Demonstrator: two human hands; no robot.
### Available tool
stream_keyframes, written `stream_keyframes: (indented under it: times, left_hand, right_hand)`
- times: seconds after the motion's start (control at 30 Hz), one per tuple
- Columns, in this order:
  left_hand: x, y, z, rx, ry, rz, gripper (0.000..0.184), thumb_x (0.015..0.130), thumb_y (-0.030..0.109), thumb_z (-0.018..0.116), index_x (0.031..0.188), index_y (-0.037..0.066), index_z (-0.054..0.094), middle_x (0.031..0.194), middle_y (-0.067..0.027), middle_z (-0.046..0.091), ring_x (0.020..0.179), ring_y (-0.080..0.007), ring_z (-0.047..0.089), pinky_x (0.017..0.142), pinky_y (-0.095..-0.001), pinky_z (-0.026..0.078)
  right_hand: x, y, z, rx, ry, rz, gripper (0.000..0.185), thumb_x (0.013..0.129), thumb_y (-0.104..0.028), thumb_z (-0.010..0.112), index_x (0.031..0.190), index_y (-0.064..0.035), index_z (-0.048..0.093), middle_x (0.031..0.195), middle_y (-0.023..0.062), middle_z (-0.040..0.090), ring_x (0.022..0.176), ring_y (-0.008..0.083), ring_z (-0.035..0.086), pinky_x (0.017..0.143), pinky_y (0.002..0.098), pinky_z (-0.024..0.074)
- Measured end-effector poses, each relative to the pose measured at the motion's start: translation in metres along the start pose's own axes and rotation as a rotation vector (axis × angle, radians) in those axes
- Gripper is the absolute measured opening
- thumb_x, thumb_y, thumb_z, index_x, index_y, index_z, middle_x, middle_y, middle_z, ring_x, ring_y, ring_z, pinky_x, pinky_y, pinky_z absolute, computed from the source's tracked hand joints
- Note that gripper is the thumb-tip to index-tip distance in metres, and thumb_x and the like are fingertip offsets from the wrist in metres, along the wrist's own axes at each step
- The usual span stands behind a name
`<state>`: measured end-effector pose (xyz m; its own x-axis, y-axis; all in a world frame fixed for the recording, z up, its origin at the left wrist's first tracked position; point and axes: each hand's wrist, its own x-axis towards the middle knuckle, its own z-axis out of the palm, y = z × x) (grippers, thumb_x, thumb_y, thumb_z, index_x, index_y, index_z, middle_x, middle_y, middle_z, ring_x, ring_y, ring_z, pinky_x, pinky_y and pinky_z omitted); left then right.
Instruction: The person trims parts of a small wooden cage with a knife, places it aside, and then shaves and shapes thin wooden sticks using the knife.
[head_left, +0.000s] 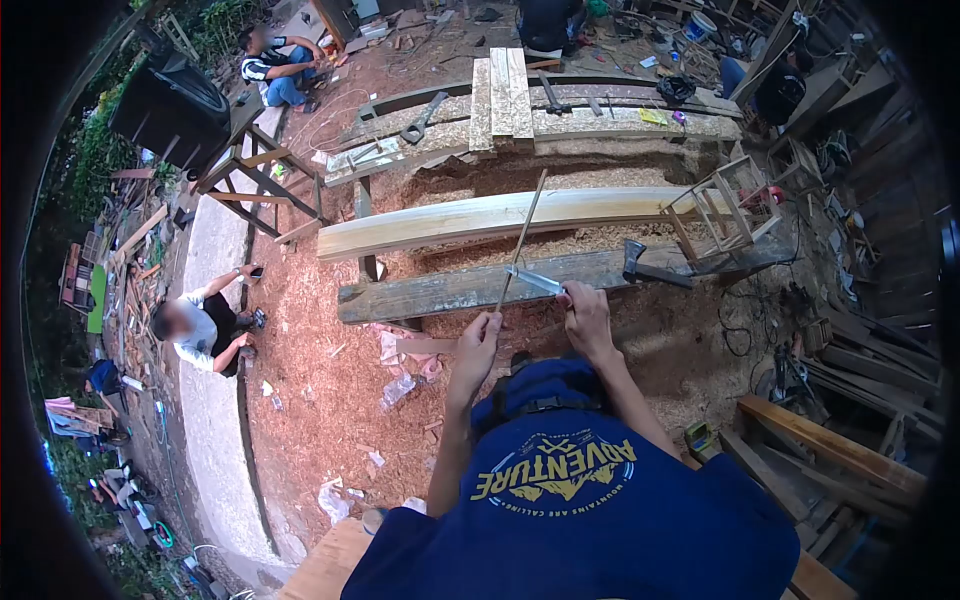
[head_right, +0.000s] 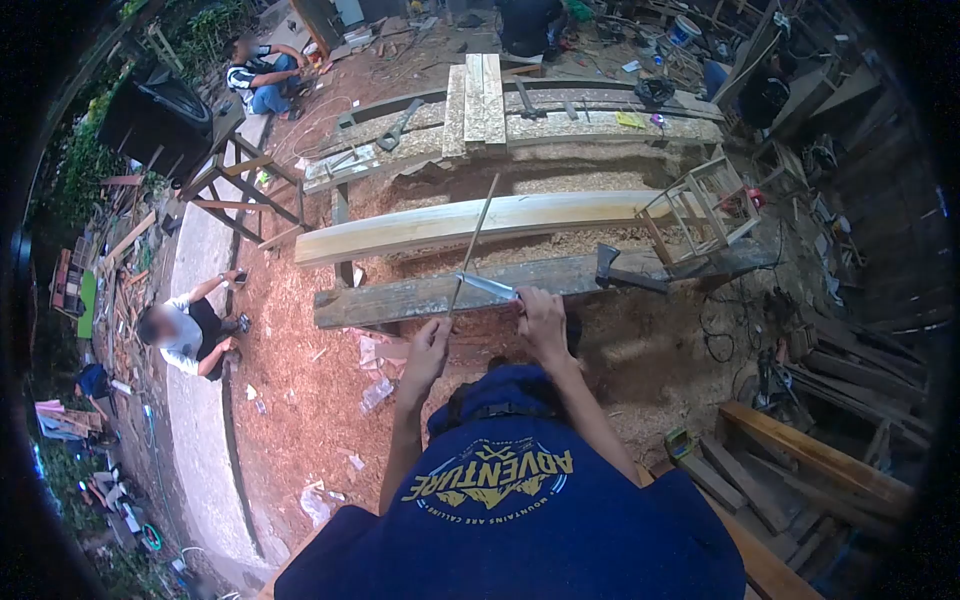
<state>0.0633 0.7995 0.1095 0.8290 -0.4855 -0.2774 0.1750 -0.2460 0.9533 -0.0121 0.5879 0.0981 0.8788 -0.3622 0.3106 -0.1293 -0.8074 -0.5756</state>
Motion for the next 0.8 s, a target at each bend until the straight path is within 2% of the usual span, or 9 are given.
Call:
stream_keyframes:
  times: [0.07, 0.17, 0.27, 0.4, 0.5, 0.6, 0.7, 0.73, 0.8]
  left_hand:
    - [0.007, 0.008, 0.002, 0.085, 0.023, 0.035, 0.030, 0.101, 0.027, 0.052, 0.098, -0.002, 0.058, 0.077, -0.0070, 0.058, 0.071, -0.0129, 0.050, 0.065, -0.0319, 0.044]
    - [0.012, -0.007, 0.012, 0.169, 0.068, 0.242, 0.026, 0.098, 0.022, 0.053, 0.101, -0.003, 0.059, 0.075, -0.0116, 0.057, 0.069, -0.0127, 0.048, 0.063, -0.0331, 0.043]
    - [0.004, 0.004, 0.016, 0.280, -0.048, 0.053, 0.023, 0.096, 0.018, 0.053, 0.103, -0.004, 0.059, 0.074, -0.0169, 0.057, 0.066, -0.0149, 0.048, 0.062, -0.0368, 0.042]
    - [-0.012, 0.025, 0.024, 0.239, 0.013, 0.203, 0.023, 0.096, 0.016, 0.053, 0.102, -0.005, 0.058, 0.073, -0.0211, 0.058, 0.063, -0.0197, 0.051, 0.060, -0.0402, 0.041]
    - [-0.011, 0.016, 0.026, 0.296, -0.036, 0.147, 0.029, 0.099, 0.021, 0.049, 0.107, -0.005, 0.059, 0.096, -0.0258, 0.064, 0.090, -0.0351, 0.062, 0.078, -0.0437, 0.044]
    - [-0.021, 0.024, 0.034, 0.388, 0.002, 0.174, 0.031, 0.098, 0.023, 0.049, 0.106, -0.006, 0.058, 0.092, -0.0281, 0.063, 0.089, -0.0405, 0.062, 0.076, -0.0466, 0.045]
    - [-0.022, 0.037, 0.037, 0.439, -0.104, -0.018, 0.033, 0.099, 0.026, 0.049, 0.104, -0.005, 0.058, 0.088, -0.0289, 0.062, 0.084, -0.0439, 0.062, 0.070, -0.0483, 0.045]
    - [-0.021, 0.030, 0.042, 0.413, -0.008, 0.142, 0.033, 0.099, 0.025, 0.049, 0.098, -0.006, 0.060, 0.072, -0.0274, 0.060, 0.071, -0.0462, 0.060, 0.064, -0.0493, 0.045]
    - [-0.031, 0.039, 0.038, 0.372, -0.041, 0.074, 0.036, 0.100, 0.028, 0.048, 0.093, -0.006, 0.058, 0.072, -0.0248, 0.060, 0.069, -0.0405, 0.061, 0.064, -0.0456, 0.045]
  right_hand:
    - [0.002, -0.009, -0.005, 0.048, -0.006, -0.055, 0.016, 0.092, -0.020, 0.055, 0.099, -0.0047, 0.057, 0.089, 0.0133, 0.061, 0.087, 0.0331, 0.057, 0.078, 0.0421, 0.0394]
    - [-0.006, -0.033, -0.002, 0.138, -0.080, -0.129, 0.016, 0.091, -0.019, 0.057, 0.098, -0.0042, 0.057, 0.088, 0.0135, 0.060, 0.086, 0.0333, 0.057, 0.080, 0.0415, 0.0401]
    - [-0.008, -0.048, -0.006, 0.209, -0.134, -0.171, 0.016, 0.090, -0.019, 0.058, 0.097, -0.0039, 0.058, 0.087, 0.0136, 0.060, 0.086, 0.0333, 0.057, 0.080, 0.0411, 0.0405]
    - [-0.007, -0.048, -0.014, 0.178, -0.132, -0.218, 0.018, 0.088, -0.020, 0.060, 0.096, -0.0043, 0.058, 0.085, 0.0128, 0.059, 0.086, 0.0316, 0.057, 0.080, 0.0406, 0.0406]
    - [-0.010, -0.040, -0.015, 0.134, -0.127, -0.222, 0.023, 0.088, -0.027, 0.060, 0.098, -0.0057, 0.060, 0.086, 0.0105, 0.060, 0.086, 0.0298, 0.058, 0.081, 0.0399, 0.0407]
    - [-0.014, -0.025, -0.019, 0.077, -0.057, -0.208, 0.025, 0.087, -0.029, 0.061, 0.098, -0.0070, 0.060, 0.086, 0.0090, 0.060, 0.085, 0.0289, 0.058, 0.080, 0.0392, 0.0406]
    - [-0.025, -0.014, -0.022, 0.028, -0.019, -0.132, 0.025, 0.084, -0.028, 0.064, 0.099, -0.0084, 0.062, 0.084, 0.0092, 0.060, 0.084, 0.0288, 0.058, 0.079, 0.0398, 0.0402]
    - [-0.029, -0.008, -0.018, 0.026, 0.006, -0.099, 0.025, 0.084, -0.028, 0.065, 0.099, -0.0087, 0.062, 0.084, 0.0092, 0.061, 0.083, 0.0290, 0.058, 0.079, 0.0402, 0.0404]
    - [-0.028, 0.015, -0.023, -0.065, 0.047, -0.006, 0.024, 0.087, -0.029, 0.062, 0.101, -0.0092, 0.062, 0.086, 0.0102, 0.063, 0.084, 0.0307, 0.059, 0.079, 0.0417, 0.0409]
